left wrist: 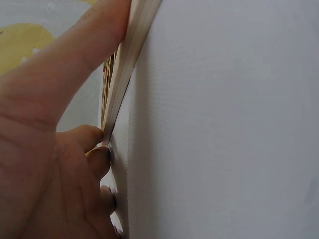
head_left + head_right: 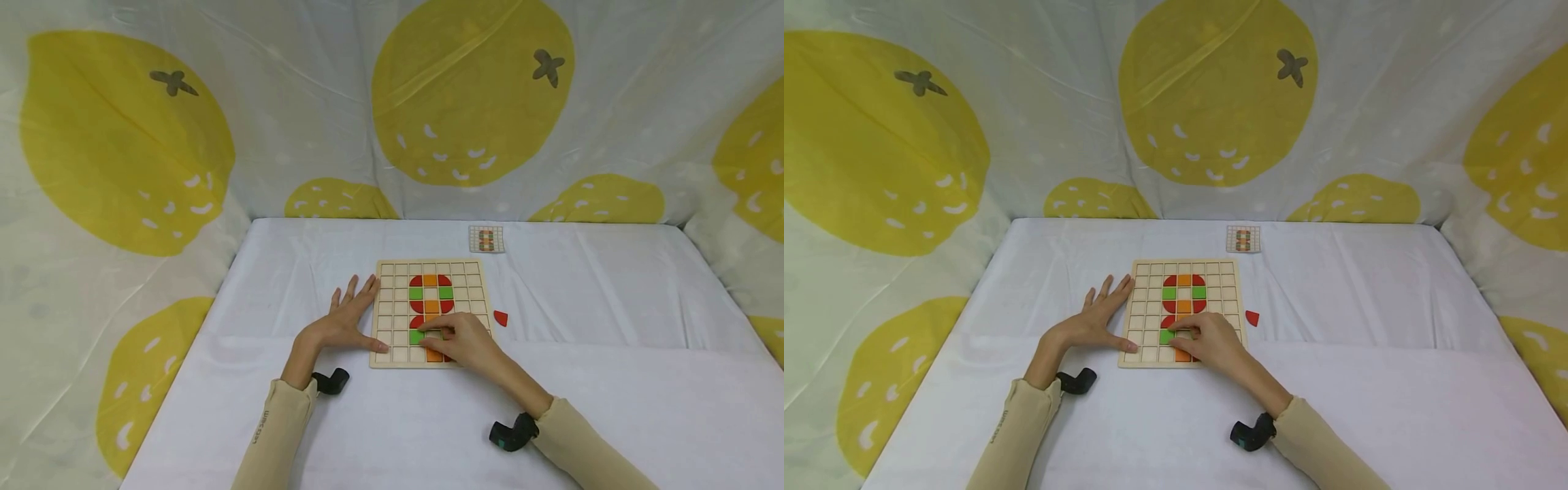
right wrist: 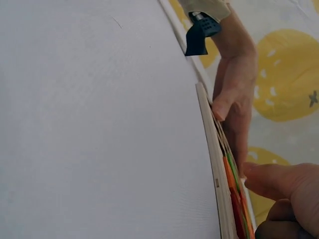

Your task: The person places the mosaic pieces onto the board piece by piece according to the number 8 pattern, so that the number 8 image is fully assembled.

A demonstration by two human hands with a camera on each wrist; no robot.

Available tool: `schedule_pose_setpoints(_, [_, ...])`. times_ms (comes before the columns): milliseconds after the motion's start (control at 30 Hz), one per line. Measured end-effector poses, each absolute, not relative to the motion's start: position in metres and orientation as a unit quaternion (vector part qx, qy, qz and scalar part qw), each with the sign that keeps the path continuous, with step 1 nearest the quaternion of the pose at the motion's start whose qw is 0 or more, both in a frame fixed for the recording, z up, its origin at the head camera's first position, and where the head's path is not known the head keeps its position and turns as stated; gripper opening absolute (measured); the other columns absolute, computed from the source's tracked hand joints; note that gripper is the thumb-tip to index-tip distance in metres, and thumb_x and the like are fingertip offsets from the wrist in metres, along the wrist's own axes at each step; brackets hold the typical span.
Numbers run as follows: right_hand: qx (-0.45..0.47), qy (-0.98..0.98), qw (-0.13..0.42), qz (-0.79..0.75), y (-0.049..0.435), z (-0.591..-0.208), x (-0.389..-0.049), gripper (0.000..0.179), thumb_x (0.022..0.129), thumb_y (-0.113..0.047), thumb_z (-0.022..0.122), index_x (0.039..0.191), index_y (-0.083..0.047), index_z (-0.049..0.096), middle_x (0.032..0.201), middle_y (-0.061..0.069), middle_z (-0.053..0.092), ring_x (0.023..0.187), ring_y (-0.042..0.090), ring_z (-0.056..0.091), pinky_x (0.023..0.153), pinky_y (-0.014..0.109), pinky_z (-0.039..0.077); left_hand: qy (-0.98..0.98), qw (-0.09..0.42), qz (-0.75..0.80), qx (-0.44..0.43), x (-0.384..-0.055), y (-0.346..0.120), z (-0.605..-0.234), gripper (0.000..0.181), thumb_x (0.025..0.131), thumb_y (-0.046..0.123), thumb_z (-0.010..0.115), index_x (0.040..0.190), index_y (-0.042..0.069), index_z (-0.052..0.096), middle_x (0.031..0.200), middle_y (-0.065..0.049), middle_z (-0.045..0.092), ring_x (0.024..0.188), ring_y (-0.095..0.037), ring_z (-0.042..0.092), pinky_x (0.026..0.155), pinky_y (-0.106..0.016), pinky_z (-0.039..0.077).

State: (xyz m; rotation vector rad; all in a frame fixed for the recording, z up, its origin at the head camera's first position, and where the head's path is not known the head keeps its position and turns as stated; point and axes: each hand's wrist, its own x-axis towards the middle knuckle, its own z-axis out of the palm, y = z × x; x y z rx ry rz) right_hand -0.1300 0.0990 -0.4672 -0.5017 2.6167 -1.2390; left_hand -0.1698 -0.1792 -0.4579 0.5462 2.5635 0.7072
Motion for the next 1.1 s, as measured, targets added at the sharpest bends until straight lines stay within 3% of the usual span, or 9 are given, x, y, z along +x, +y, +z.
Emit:
schedule_pose_setpoints(167, [-0.136,0.884,0.101,-0.435,0.120,-0.460,-0.129,0.023,0.089,-0.027,0.083,0.110,-0.018,0.082,0.056,-0.006,0.031,0.053,0.008,0.030,0.051,0.021,0.023,0.922,0.212,0.256,0.199,-0.169,-0.177,-0.457,0.135,0.074,0.051,0.091,0.168,0.012,0.002,0.176,-0.008,-0.004,0.161,-0.038,-0.019,0.127,-0.065,-0.012])
schedule_pose_setpoints(567, [-0.077,0.914,0.014,-0.399,0.198,-0.462,-0.131,0.027,0.087,-0.018,0.084,0.113,-0.011,0.080,0.060,-0.007,0.032,0.059,0.007,0.033,0.055,0.023,0.029,0.921,0.211,0.262,0.197,-0.169,-0.177,-0.458,0.135,0.074,0.050,0.091,0.168,0.011,0.002,0.176,-0.009,-0.004,0.161,-0.038,-0.019,0.127,-0.065,-0.012])
schedule_pose_setpoints(933, [-0.018,0.931,0.031,-0.362,0.223,-0.473,-0.131,0.035,0.083,-0.024,0.087,0.115,-0.011,0.078,0.060,-0.002,0.040,0.060,0.013,0.037,0.054,0.024,0.029,0.921,0.213,0.261,0.195,-0.170,-0.178,-0.459,0.135,0.074,0.053,0.090,0.168,0.013,0.001,0.176,-0.009,-0.004,0.161,-0.037,-0.019,0.127,-0.065,-0.013])
schedule_pose_setpoints(1100, [-0.018,0.930,0.037,-0.364,0.222,-0.474,-0.132,0.031,0.084,-0.022,0.086,0.112,-0.011,0.079,0.059,-0.003,0.038,0.059,0.013,0.035,0.053,0.024,0.027,0.921,0.213,0.261,0.197,-0.170,-0.179,-0.458,0.136,0.074,0.053,0.090,0.168,0.013,0.000,0.177,-0.008,-0.005,0.161,-0.037,-0.020,0.127,-0.064,-0.014])
